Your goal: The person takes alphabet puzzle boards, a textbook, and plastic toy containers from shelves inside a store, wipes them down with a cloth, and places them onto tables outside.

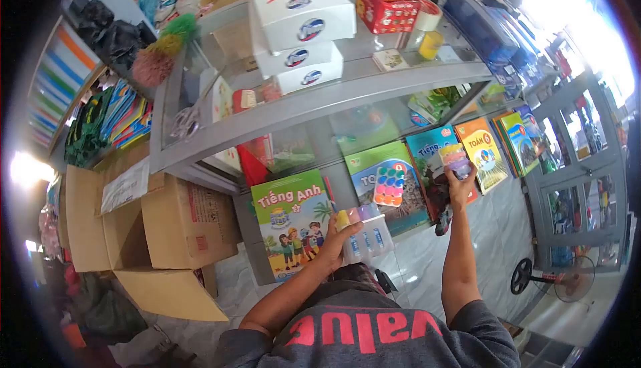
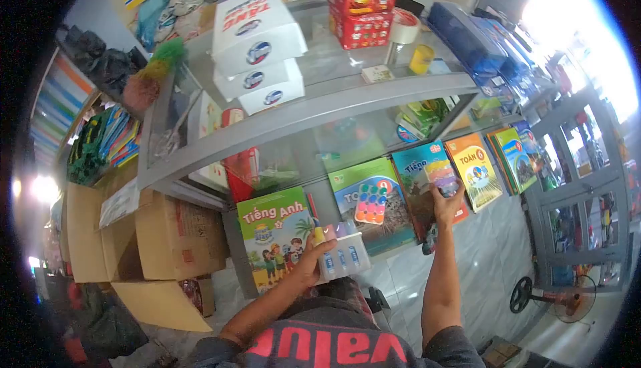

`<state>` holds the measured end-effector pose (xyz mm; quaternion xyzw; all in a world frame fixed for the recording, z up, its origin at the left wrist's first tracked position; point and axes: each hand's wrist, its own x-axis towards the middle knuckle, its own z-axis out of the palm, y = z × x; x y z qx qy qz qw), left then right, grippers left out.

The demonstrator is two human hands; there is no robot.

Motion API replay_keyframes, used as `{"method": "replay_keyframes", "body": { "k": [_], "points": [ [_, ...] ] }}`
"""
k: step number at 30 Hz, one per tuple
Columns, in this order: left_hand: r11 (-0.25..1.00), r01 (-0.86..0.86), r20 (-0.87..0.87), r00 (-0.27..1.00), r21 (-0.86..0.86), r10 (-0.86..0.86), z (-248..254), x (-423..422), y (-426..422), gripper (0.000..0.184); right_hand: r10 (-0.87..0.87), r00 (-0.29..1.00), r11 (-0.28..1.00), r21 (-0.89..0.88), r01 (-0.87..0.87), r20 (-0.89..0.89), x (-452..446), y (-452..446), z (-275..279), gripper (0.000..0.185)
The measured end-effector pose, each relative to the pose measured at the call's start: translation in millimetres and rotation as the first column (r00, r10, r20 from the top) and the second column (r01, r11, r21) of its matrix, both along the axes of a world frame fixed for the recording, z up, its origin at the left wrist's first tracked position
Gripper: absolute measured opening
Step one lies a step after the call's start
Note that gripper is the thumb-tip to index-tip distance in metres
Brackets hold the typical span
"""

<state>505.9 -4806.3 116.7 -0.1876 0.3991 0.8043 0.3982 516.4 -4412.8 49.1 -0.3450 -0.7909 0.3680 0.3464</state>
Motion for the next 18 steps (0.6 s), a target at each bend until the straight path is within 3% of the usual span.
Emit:
{"method": "replay_keyframes", "body": {
  "k": [1, 3, 6, 7, 8, 9, 11, 12, 14, 15, 16, 17, 18],
  "points": [
    [1.0, -0.006, 0.002, 1.0, 0.022, 0.006, 1.4, 0.2, -2.0, 0.081, 0.014, 1.0, 1.0, 0.005, -0.014, -0.005, -2.9, -0.2, 0.8, 0.082],
    [0.999, -0.023, 0.0, 1.0, 0.029, 0.023, 2.6, 2.1, -8.4, 0.078, 0.047, 0.997, 0.96, 0.274, -0.064, 0.068, 1.0, -5.1, 4.7, 0.085],
    [0.989, -0.056, -0.036, 0.997, 0.135, 0.062, 2.7, 5.3, -13.5, 0.074, -0.058, 0.992, 0.972, 0.232, 0.031, 0.111, 28.8, -19.3, 16.8, 0.072],
    [0.992, -0.067, -0.08, 0.994, 0.104, 0.076, 8.2, 5.2, -13.7, 0.072, 0.055, 0.997, 0.987, -0.149, -0.062, -0.048, 41.0, -23.9, 18.4, 0.063],
    [0.994, -0.082, -0.124, 0.988, 0.073, 0.09, 12.1, 4.6, -14.2, 0.071, 0.108, 0.968, 0.846, -0.489, -0.21, -0.228, 51.1, -29.7, 19.5, 0.055],
    [0.991, -0.097, -0.131, 0.985, 0.09, 0.108, 13.9, 4.2, -13.5, 0.071, 0.123, 0.923, 0.793, -0.523, -0.312, -0.363, 53.7, -45.2, 26.4, 0.024],
    [0.988, -0.102, -0.295, 0.954, -0.119, 0.063, 15.7, 5.6, -11.5, 0.069, 0.063, 0.918, 0.777, -0.558, -0.292, -0.392, 52.0, -117.7, 74.2, 0.029],
    [0.99, -0.088, -0.29, 0.956, -0.113, 0.052, 14.8, 7.0, -11.6, 0.069, 0.053, 0.92, 0.784, -0.555, -0.279, -0.388, 53.6, -153.0, 106.0, 0.029],
    [0.994, -0.078, -0.334, 0.942, -0.083, 0.046, 7.0, 6.0, -5.3, 0.069, 0.176, 0.878, 0.716, -0.554, -0.424, -0.446, 42.3, -207.1, 164.0, 0.025],
    [0.996, -0.054, -0.332, 0.943, -0.077, 0.025, -4.4, 6.5, -0.3, 0.069, 0.293, 0.885, 0.723, -0.522, -0.452, -0.361, 41.9, -224.1, 170.5, 0.032],
    [0.994, -0.084, -0.387, 0.921, -0.066, 0.052, -19.2, 5.4, 5.0, 0.069, 0.529, 0.839, 0.713, -0.468, -0.522, -0.13, 47.6, -236.7, 178.2, 0.035],
    [0.993, -0.107, -0.438, 0.896, -0.054, 0.072, -34.2, 7.1, 10.2, 0.069, 0.733, 0.68, 0.678, -0.115, -0.726, 0.026, 45.5, -250.5, 179.8, 0.038],
    [0.993, -0.103, -0.5, 0.864, -0.059, 0.06, -40.8, 6.2, 15.5, 0.063, 0.641, 0.623, 0.581, 0.247, -0.775, 0.449, 47.6, -263.8, 181.4, 0.042]
  ]
}}
